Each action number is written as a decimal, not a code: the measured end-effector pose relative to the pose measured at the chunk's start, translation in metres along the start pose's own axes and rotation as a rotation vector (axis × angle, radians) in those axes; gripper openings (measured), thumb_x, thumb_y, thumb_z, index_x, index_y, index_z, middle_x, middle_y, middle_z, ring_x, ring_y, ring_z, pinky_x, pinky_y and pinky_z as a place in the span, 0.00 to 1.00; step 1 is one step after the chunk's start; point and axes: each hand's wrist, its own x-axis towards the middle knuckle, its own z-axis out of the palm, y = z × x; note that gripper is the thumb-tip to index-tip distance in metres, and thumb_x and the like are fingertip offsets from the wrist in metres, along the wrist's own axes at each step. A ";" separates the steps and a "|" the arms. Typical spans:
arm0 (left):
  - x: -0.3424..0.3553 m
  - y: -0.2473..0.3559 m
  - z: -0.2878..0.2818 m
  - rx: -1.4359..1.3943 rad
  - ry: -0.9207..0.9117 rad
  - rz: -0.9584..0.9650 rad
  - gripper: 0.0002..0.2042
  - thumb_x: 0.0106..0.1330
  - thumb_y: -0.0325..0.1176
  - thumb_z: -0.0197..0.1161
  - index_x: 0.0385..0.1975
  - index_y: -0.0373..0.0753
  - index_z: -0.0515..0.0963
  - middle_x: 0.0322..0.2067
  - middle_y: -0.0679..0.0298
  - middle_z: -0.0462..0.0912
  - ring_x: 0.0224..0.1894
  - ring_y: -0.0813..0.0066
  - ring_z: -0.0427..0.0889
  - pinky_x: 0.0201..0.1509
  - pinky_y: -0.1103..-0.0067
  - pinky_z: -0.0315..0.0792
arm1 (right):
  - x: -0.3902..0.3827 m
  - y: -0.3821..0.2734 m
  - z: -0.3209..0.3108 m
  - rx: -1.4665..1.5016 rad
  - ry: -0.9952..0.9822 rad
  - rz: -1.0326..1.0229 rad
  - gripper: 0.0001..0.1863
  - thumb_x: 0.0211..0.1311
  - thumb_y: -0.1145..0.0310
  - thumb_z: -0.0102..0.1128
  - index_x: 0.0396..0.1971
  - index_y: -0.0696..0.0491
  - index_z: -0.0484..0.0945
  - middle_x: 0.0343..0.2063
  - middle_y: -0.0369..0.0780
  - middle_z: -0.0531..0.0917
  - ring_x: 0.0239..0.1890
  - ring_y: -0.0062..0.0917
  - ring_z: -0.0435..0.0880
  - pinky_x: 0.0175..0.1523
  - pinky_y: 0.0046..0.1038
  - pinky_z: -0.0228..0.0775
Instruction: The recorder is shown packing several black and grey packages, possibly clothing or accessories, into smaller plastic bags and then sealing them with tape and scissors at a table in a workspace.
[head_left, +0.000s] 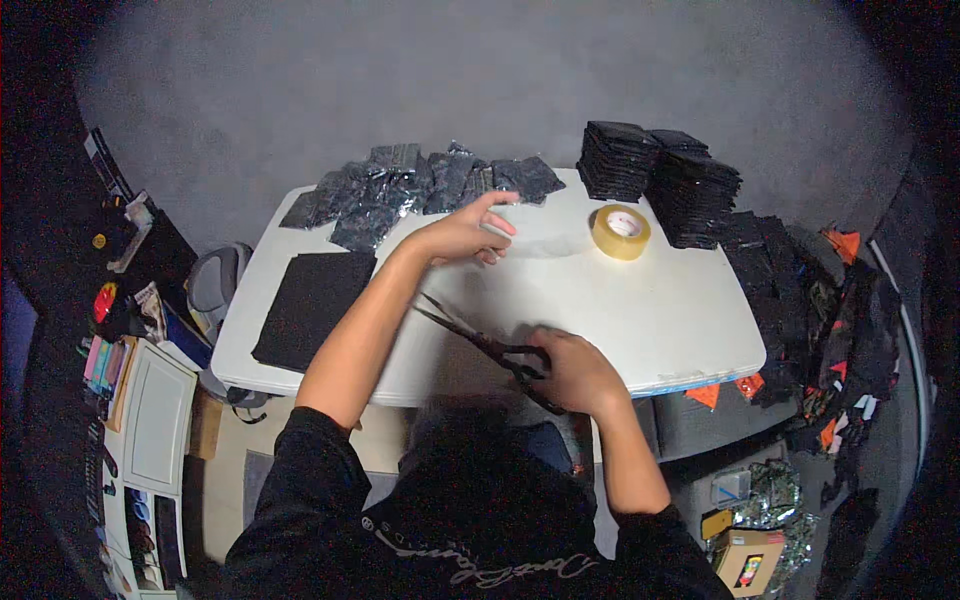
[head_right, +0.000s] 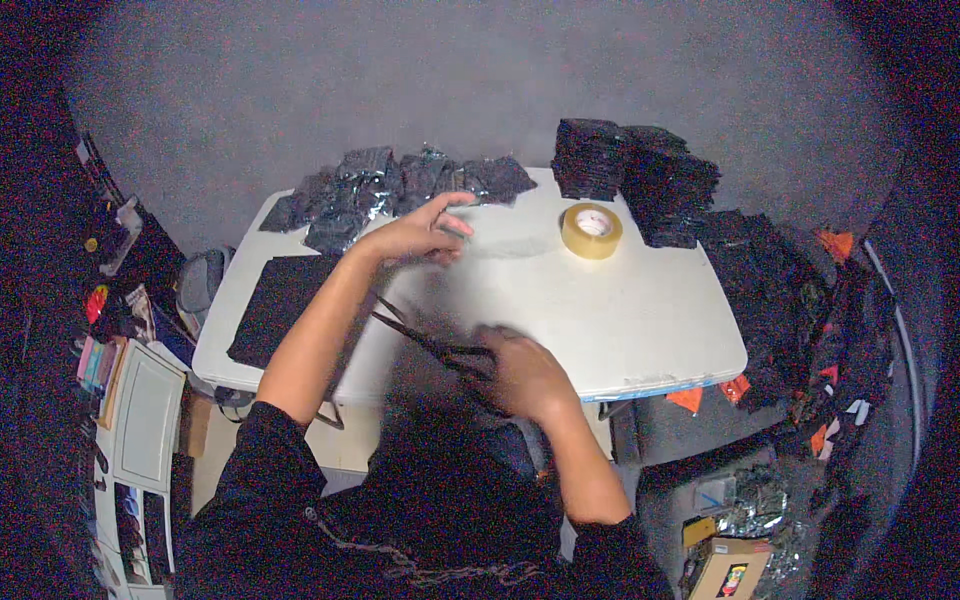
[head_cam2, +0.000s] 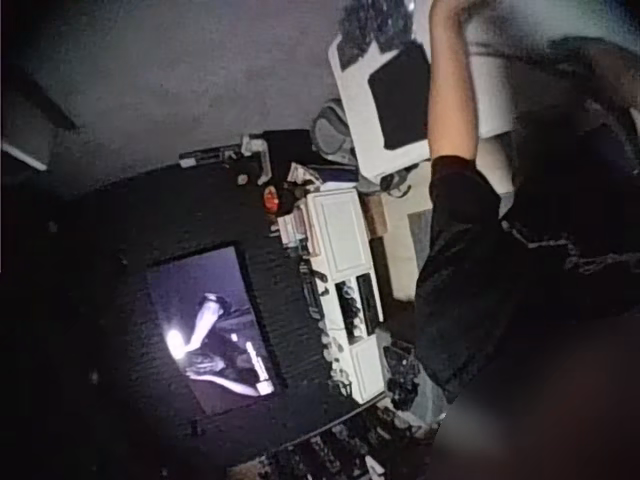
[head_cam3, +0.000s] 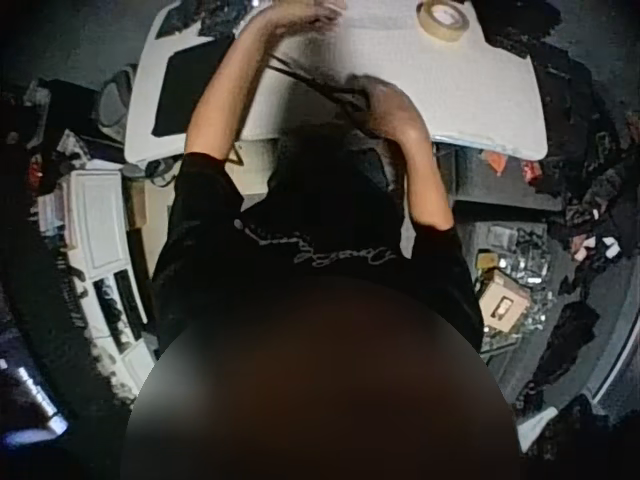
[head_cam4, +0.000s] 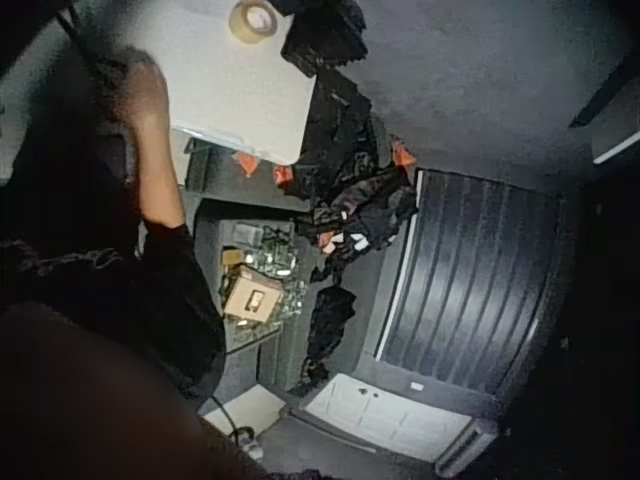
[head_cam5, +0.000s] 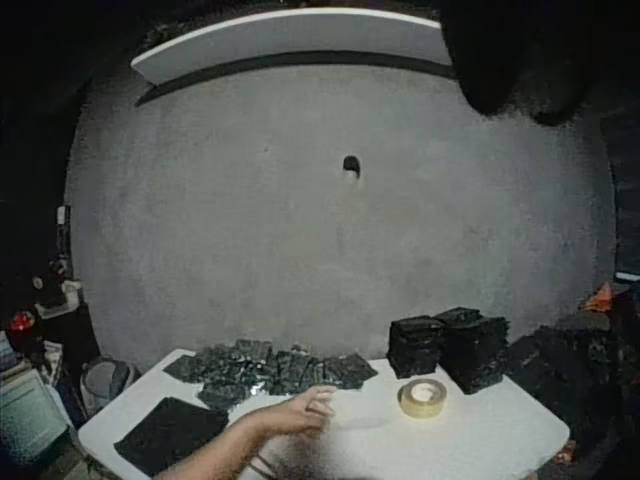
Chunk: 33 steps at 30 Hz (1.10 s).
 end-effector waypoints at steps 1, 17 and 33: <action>-0.001 0.003 0.000 -0.009 -0.032 -0.040 0.37 0.64 0.22 0.62 0.72 0.52 0.53 0.51 0.60 0.73 0.43 0.72 0.81 0.47 0.73 0.80 | 0.002 0.002 -0.003 -0.022 -0.007 -0.014 0.22 0.48 0.64 0.72 0.44 0.55 0.79 0.42 0.48 0.84 0.47 0.45 0.82 0.54 0.41 0.74; -0.003 0.009 0.029 0.108 0.160 0.037 0.41 0.64 0.29 0.65 0.74 0.46 0.46 0.50 0.54 0.75 0.34 0.70 0.84 0.34 0.75 0.82 | 0.052 0.037 0.016 -0.197 -0.071 0.052 0.31 0.53 0.57 0.73 0.57 0.52 0.79 0.51 0.51 0.80 0.55 0.45 0.80 0.61 0.37 0.72; -0.007 0.014 0.051 0.234 0.271 0.036 0.41 0.66 0.27 0.61 0.74 0.46 0.42 0.41 0.52 0.77 0.25 0.68 0.85 0.26 0.73 0.82 | 0.080 0.065 0.044 1.403 0.140 0.407 0.09 0.68 0.66 0.64 0.40 0.55 0.79 0.31 0.35 0.84 0.31 0.17 0.84 0.40 0.20 0.81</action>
